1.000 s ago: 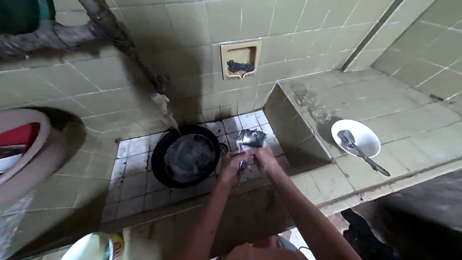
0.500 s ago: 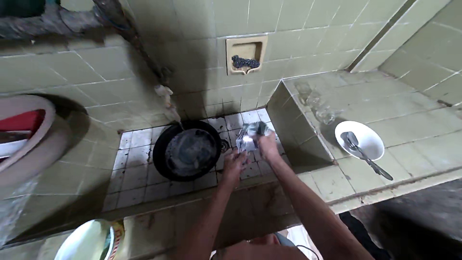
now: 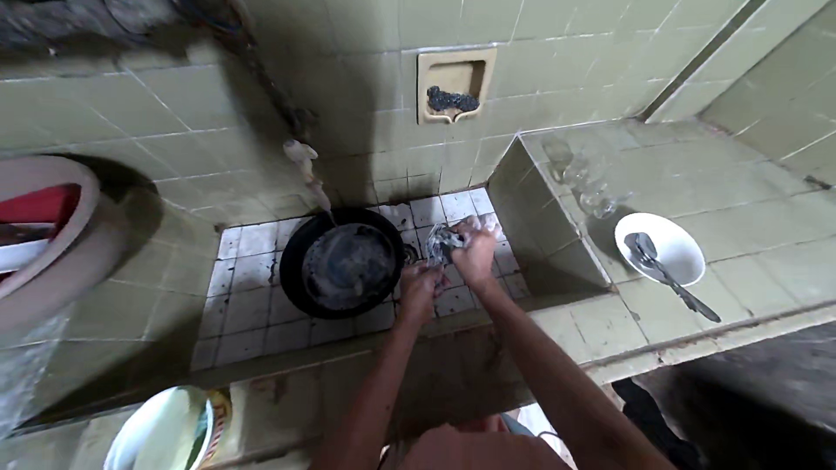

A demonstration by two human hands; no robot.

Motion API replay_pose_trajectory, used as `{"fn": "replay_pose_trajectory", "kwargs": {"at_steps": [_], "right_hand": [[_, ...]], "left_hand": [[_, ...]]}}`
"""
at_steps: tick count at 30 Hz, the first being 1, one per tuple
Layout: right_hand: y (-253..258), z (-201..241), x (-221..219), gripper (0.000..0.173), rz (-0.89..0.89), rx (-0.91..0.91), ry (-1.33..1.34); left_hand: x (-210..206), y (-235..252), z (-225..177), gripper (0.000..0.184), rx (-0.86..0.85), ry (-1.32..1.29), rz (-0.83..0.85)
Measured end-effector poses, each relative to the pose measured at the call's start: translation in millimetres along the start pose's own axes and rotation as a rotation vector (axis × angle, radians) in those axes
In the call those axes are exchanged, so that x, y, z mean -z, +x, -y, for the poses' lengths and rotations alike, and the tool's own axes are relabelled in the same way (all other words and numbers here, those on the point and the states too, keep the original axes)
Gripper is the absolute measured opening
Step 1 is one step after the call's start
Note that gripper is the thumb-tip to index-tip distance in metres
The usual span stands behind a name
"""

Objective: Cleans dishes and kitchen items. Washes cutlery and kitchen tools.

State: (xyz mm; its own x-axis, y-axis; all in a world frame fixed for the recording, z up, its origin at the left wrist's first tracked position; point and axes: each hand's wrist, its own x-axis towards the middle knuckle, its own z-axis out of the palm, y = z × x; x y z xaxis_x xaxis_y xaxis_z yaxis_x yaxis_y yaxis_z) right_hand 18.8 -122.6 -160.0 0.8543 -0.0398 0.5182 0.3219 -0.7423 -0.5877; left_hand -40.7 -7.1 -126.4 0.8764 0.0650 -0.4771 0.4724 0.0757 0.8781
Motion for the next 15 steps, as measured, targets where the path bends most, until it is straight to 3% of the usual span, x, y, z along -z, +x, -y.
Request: {"fn": "replay_pose_trajectory", "kwargs": {"at_steps": [3,7,11,15], "right_hand": [[-16,19,5,0.019,0.128,-0.064,0.009],[-4,9,-11,0.016,0.082,-0.161,-0.019],[-18,23,-16,0.018,0.131,-0.086,0.01],[17,2,-9,0.024,0.135,-0.239,0.043]], "left_hand": [[3,6,4,0.009,-0.022,-0.018,-0.042],[1,0,9,0.017,0.024,0.027,-0.055],[0,6,4,0.014,-0.004,0.004,-0.074],[9,5,16,0.02,0.011,-0.014,-0.024]]}}
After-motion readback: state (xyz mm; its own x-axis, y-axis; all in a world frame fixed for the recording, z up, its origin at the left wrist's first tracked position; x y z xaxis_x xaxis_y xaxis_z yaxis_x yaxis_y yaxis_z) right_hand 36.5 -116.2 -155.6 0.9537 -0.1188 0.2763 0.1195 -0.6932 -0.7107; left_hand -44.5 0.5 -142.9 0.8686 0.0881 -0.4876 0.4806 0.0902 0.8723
